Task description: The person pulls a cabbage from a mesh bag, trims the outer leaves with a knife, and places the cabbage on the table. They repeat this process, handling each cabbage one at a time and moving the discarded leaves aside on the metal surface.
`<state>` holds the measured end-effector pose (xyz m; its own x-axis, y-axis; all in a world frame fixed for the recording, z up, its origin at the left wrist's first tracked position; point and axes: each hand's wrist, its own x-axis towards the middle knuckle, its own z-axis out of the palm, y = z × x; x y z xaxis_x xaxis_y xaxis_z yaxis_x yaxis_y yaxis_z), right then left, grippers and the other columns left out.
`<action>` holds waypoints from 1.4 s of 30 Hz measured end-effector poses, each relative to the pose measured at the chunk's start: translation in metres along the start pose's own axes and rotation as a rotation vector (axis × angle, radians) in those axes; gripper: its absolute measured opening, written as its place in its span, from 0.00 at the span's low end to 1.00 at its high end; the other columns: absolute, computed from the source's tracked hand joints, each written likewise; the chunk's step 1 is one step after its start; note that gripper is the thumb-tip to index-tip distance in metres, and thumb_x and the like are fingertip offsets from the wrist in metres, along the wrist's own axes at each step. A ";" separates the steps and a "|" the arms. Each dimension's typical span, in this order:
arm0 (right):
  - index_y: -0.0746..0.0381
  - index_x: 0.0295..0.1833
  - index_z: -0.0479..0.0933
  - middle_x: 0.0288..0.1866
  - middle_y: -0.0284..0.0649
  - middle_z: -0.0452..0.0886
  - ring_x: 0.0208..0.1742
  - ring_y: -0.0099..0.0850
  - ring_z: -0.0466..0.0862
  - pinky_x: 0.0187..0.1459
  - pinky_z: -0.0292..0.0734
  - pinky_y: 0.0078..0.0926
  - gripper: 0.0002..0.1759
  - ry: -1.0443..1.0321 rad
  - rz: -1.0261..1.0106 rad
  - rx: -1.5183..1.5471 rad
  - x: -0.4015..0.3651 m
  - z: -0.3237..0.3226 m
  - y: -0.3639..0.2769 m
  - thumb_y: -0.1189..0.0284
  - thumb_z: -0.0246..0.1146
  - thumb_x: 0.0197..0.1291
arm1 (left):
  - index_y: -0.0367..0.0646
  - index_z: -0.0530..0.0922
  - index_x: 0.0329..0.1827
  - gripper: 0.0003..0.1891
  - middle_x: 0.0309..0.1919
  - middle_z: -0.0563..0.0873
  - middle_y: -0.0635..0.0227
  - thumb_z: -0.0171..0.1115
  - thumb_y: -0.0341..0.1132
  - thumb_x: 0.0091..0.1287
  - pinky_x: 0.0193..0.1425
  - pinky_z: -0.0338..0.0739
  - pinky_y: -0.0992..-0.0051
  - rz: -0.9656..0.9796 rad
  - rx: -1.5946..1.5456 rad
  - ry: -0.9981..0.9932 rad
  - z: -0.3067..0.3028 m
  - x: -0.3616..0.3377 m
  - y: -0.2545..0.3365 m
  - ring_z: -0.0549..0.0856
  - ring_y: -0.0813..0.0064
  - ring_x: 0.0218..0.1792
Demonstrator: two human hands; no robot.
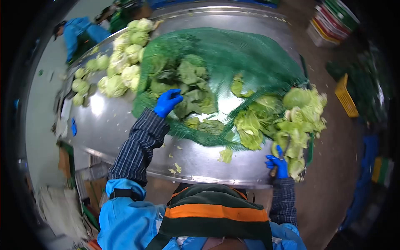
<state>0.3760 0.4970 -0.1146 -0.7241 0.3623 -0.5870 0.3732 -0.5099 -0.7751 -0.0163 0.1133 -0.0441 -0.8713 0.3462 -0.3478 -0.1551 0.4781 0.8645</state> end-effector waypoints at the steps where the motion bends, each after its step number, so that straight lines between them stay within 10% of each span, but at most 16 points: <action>1: 0.55 0.74 0.52 0.42 0.47 0.83 0.32 0.29 0.83 0.28 0.79 0.23 0.41 -0.022 -0.030 -0.013 0.030 -0.003 -0.029 0.72 0.60 0.55 | 0.41 0.74 0.58 0.26 0.46 0.84 0.62 0.69 0.39 0.58 0.45 0.77 0.73 0.072 0.076 0.061 -0.021 0.008 0.021 0.82 0.73 0.43; 7: 0.54 0.70 0.60 0.18 0.31 0.67 0.15 0.20 0.69 0.14 0.66 0.18 0.30 0.394 -0.323 -0.036 0.130 -0.048 -0.055 0.74 0.54 0.61 | 0.38 0.80 0.45 0.19 0.35 0.86 0.61 0.70 0.40 0.54 0.38 0.79 0.71 -0.073 0.189 0.428 -0.064 0.054 -0.015 0.85 0.71 0.33; 9: 0.56 0.66 0.67 0.20 0.26 0.68 0.17 0.15 0.65 0.16 0.61 0.13 0.26 0.272 -0.423 -0.126 0.089 0.008 -0.058 0.75 0.56 0.60 | 0.38 0.81 0.41 0.17 0.35 0.86 0.63 0.70 0.41 0.54 0.38 0.80 0.71 -0.004 0.858 -0.050 -0.082 0.028 -0.032 0.85 0.69 0.34; 11: 0.59 0.60 0.74 0.24 0.24 0.71 0.21 0.13 0.66 0.19 0.61 0.13 0.22 0.058 -0.368 -0.236 0.082 0.065 -0.086 0.76 0.60 0.58 | 0.38 0.81 0.39 0.16 0.34 0.86 0.63 0.70 0.40 0.55 0.37 0.81 0.72 -0.304 -0.010 -0.087 -0.033 0.022 -0.024 0.85 0.67 0.33; 13: 0.60 0.54 0.78 0.26 0.24 0.73 0.24 0.13 0.69 0.24 0.64 0.13 0.18 -0.186 -0.326 -0.396 0.090 0.140 -0.089 0.77 0.60 0.56 | 0.36 0.80 0.42 0.16 0.37 0.86 0.61 0.68 0.38 0.56 0.41 0.81 0.72 -0.283 -0.093 -0.112 -0.010 0.038 -0.038 0.85 0.67 0.36; 16: 0.62 0.54 0.78 0.31 0.28 0.79 0.28 0.16 0.73 0.31 0.69 0.15 0.17 -0.370 -0.285 -0.377 0.143 0.228 -0.083 0.73 0.62 0.58 | 0.41 0.79 0.48 0.14 0.36 0.85 0.72 0.66 0.35 0.60 0.33 0.73 0.78 0.077 -0.249 0.394 0.008 0.070 -0.057 0.79 0.82 0.30; 20: 0.65 0.55 0.77 0.39 0.39 0.83 0.41 0.26 0.80 0.45 0.74 0.25 0.20 -0.391 -0.587 -0.511 0.228 0.320 -0.092 0.69 0.62 0.58 | 0.38 0.77 0.49 0.16 0.42 0.84 0.67 0.66 0.33 0.59 0.38 0.74 0.77 0.060 -0.651 0.403 0.041 0.069 -0.069 0.80 0.79 0.37; 22: 0.65 0.55 0.77 0.40 0.41 0.83 0.44 0.28 0.81 0.48 0.74 0.26 0.20 -0.399 -0.586 -0.496 0.263 0.362 -0.106 0.69 0.62 0.57 | 0.31 0.63 0.61 0.33 0.56 0.75 0.54 0.70 0.32 0.54 0.55 0.75 0.68 0.105 -0.647 0.261 0.034 0.069 -0.066 0.77 0.65 0.54; 24: 0.64 0.56 0.77 0.30 0.38 0.82 0.25 0.22 0.78 0.29 0.74 0.21 0.20 -0.297 -0.434 -0.512 0.281 0.393 -0.121 0.67 0.60 0.59 | 0.32 0.62 0.61 0.34 0.57 0.74 0.54 0.70 0.31 0.53 0.55 0.75 0.67 0.150 -0.588 0.256 0.040 0.073 -0.068 0.76 0.64 0.55; 31: 0.63 0.38 0.78 0.18 0.37 0.78 0.09 0.22 0.69 0.08 0.60 0.20 0.14 -0.385 0.193 0.023 0.257 0.435 -0.139 0.62 0.59 0.59 | 0.34 0.63 0.62 0.31 0.58 0.74 0.56 0.65 0.26 0.55 0.58 0.76 0.66 0.164 -0.930 0.141 0.034 0.049 -0.025 0.77 0.64 0.57; 33: 0.66 0.45 0.77 0.29 0.41 0.82 0.23 0.25 0.80 0.24 0.76 0.22 0.16 -0.495 0.078 -0.149 0.282 0.410 -0.117 0.64 0.57 0.60 | 0.34 0.64 0.62 0.27 0.57 0.75 0.56 0.61 0.25 0.58 0.58 0.76 0.67 0.248 -1.037 0.061 0.031 0.046 -0.025 0.78 0.64 0.55; 37: 0.70 0.61 0.70 0.60 0.43 0.75 0.63 0.33 0.72 0.67 0.60 0.32 0.25 -0.512 -0.414 -0.083 0.232 0.359 -0.102 0.66 0.56 0.62 | 0.35 0.66 0.64 0.24 0.56 0.77 0.61 0.56 0.28 0.65 0.57 0.76 0.71 0.089 -0.930 0.063 0.038 0.026 -0.016 0.79 0.71 0.54; 42: 0.68 0.70 0.59 0.67 0.46 0.68 0.66 0.35 0.70 0.68 0.60 0.33 0.37 -0.270 -0.490 -0.003 0.126 0.276 -0.105 0.60 0.58 0.59 | 0.38 0.57 0.70 0.34 0.65 0.67 0.60 0.56 0.20 0.58 0.61 0.72 0.70 0.199 -0.826 -0.192 0.071 -0.042 -0.005 0.71 0.68 0.62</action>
<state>0.0858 0.3809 -0.0422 -0.9359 0.3438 -0.0770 -0.0435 -0.3297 -0.9431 0.0543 0.1532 -0.0596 -0.8362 0.5267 -0.1529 -0.3610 -0.3187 0.8765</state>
